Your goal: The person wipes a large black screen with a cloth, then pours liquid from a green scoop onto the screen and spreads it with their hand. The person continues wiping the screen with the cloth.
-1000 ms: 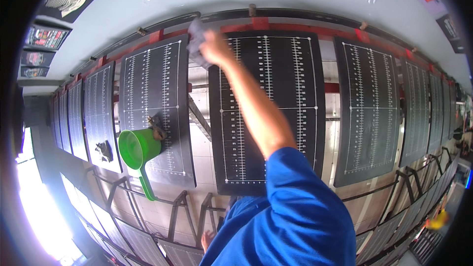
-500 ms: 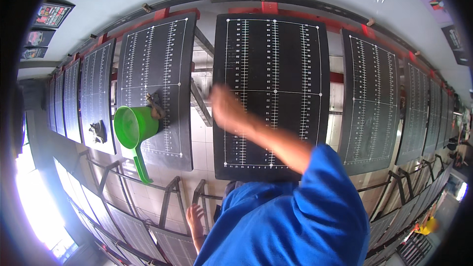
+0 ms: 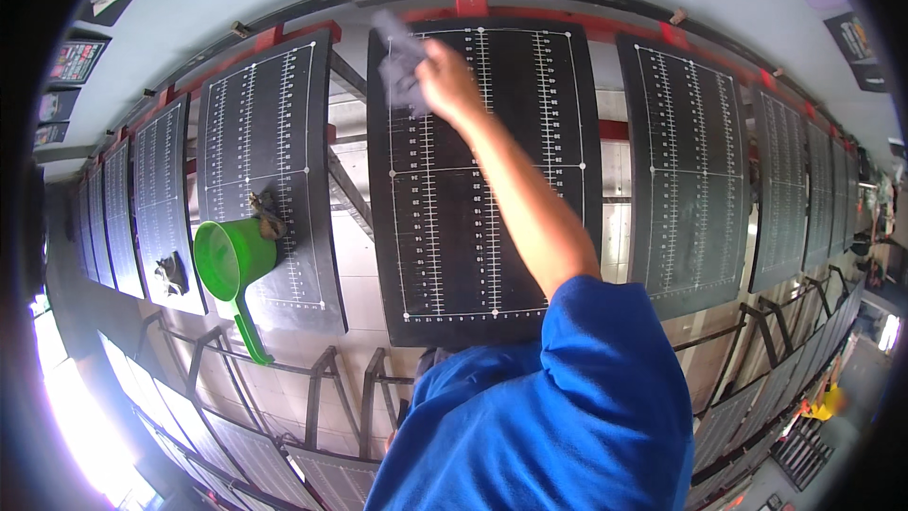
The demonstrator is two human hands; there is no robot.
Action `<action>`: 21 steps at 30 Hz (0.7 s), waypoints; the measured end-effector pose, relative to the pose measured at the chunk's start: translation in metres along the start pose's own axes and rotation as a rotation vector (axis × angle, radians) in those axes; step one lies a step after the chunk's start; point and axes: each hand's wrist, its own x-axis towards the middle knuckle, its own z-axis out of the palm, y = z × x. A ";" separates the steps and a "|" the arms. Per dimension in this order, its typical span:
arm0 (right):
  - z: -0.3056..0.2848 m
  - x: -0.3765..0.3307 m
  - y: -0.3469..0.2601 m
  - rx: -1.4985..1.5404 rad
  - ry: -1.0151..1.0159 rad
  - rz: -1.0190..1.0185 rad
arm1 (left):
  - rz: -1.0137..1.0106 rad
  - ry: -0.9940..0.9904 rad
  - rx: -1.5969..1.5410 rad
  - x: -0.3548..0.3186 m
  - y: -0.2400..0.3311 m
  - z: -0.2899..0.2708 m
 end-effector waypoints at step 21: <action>-0.030 0.056 0.062 -1.075 0.123 -0.620 | -0.001 -0.119 0.030 0.020 0.039 0.002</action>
